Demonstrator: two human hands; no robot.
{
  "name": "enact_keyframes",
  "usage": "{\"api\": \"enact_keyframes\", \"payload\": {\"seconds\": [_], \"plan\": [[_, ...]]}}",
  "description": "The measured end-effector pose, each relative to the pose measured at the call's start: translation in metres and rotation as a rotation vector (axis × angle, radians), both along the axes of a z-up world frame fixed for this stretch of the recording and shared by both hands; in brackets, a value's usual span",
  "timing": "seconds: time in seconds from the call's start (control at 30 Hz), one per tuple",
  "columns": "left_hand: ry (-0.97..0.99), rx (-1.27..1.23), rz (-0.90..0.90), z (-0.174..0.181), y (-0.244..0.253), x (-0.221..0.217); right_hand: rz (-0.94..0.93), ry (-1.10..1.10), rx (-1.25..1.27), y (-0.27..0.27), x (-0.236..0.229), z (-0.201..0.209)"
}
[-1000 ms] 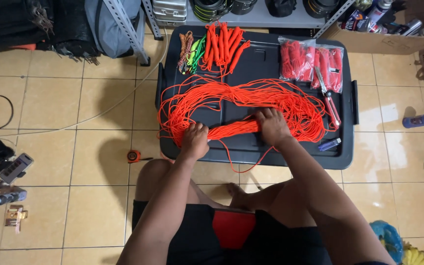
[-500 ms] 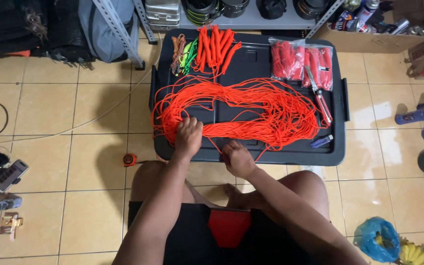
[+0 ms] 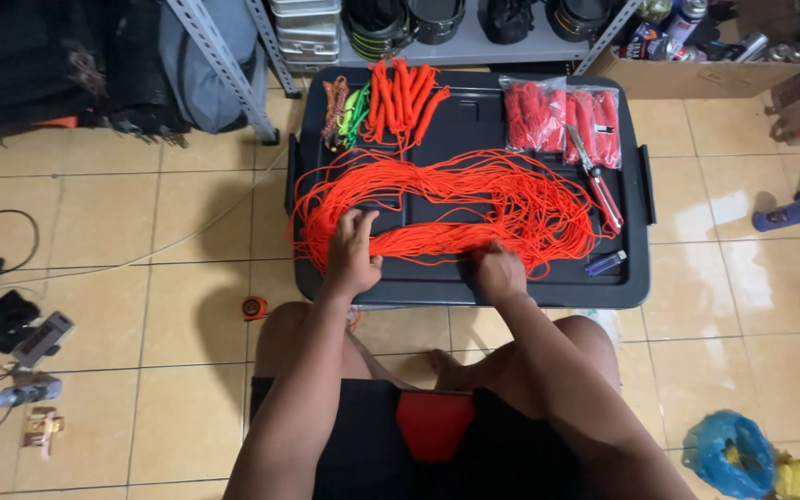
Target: Untangling and organizing red cords as part of a pen assembly process.
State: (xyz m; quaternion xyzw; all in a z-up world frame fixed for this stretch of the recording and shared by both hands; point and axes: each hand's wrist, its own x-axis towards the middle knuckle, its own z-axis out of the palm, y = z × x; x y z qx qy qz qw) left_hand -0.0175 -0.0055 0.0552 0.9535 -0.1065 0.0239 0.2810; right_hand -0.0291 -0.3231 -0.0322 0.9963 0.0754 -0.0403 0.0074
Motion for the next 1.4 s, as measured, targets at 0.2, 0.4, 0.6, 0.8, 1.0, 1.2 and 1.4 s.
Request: {"api": "enact_keyframes", "payload": {"seconds": [0.2, 0.4, 0.6, 0.8, 1.0, 1.2, 1.4], "plan": [[-0.289, -0.323, 0.135, 0.022, 0.016, -0.021, -0.111, 0.183, 0.270, 0.015, -0.014, 0.039], [-0.203, -0.748, 0.101, 0.058, -0.024, -0.053, 0.275, -0.293, 0.726, 0.050, -0.049, 0.101], [-0.077, -0.673, -0.111, 0.074, -0.064, -0.080, -0.013, 0.397, 1.809, 0.083, -0.077, 0.126], [-0.020, -0.628, -0.145, 0.070, -0.063, -0.089, -0.141, 0.373, 1.664, 0.045, -0.091, 0.143], [-0.053, -0.671, -0.167, 0.074, -0.079, -0.096, -0.131, 0.537, 1.791, 0.067, -0.100, 0.151], [0.011, -0.414, -0.234, 0.028, -0.020, -0.068, -0.072, 0.569, 1.386, -0.015, -0.084, 0.142], [0.230, -0.374, -0.097, 0.021, 0.030, -0.046, -0.429, 0.317, 1.358, -0.066, -0.074, 0.116]]}}
